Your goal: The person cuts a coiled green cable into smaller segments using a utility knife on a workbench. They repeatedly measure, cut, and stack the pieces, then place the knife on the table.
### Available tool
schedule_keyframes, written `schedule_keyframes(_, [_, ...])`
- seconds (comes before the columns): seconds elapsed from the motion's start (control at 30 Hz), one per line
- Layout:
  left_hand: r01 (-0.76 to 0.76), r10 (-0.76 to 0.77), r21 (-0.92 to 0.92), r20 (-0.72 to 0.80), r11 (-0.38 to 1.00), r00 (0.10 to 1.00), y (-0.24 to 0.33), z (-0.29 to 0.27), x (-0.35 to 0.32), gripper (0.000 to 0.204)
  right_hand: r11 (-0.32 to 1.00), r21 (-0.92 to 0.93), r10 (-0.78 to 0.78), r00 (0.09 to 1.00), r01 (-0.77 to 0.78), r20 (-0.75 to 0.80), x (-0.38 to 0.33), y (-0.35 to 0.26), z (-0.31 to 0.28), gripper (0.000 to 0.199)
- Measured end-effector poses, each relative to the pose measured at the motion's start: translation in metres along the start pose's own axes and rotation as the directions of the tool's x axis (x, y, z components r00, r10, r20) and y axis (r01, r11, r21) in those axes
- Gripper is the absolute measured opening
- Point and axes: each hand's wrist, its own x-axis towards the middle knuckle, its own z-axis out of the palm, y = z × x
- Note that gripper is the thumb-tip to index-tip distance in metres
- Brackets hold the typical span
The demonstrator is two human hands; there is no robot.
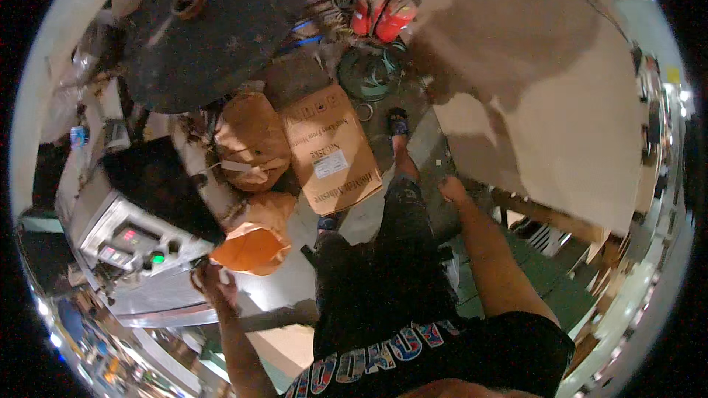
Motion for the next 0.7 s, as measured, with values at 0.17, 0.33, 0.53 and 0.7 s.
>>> schedule_keyframes(0.17, [0.338,-0.308,0.182,-0.173,0.923,0.935,0.11,0.069,-0.074,0.025,0.972,-0.23,-0.017,0.991,0.048,0.133,0.219,-0.103,-0.07,0.044])
schedule_keyframes(0.33, [0.685,-0.559,-0.152,0.466,0.713,0.686,0.362,0.105,-0.053,0.03,0.84,-0.539,0.156,0.924,0.062,0.35,0.391,-0.204,-0.1,0.064])
schedule_keyframes(0.53, [0.948,-0.457,-0.09,0.86,0.307,0.229,0.524,0.149,-0.005,0.035,0.512,-0.8,-0.327,0.932,0.313,0.156,0.53,-0.138,-0.006,0.075])
schedule_keyframes(0.7, [0.995,-0.391,0.069,0.92,0.068,-0.037,0.583,0.17,0.005,0.04,0.316,-0.857,-0.722,0.689,0.408,0.061,0.633,-0.083,0.04,0.062])
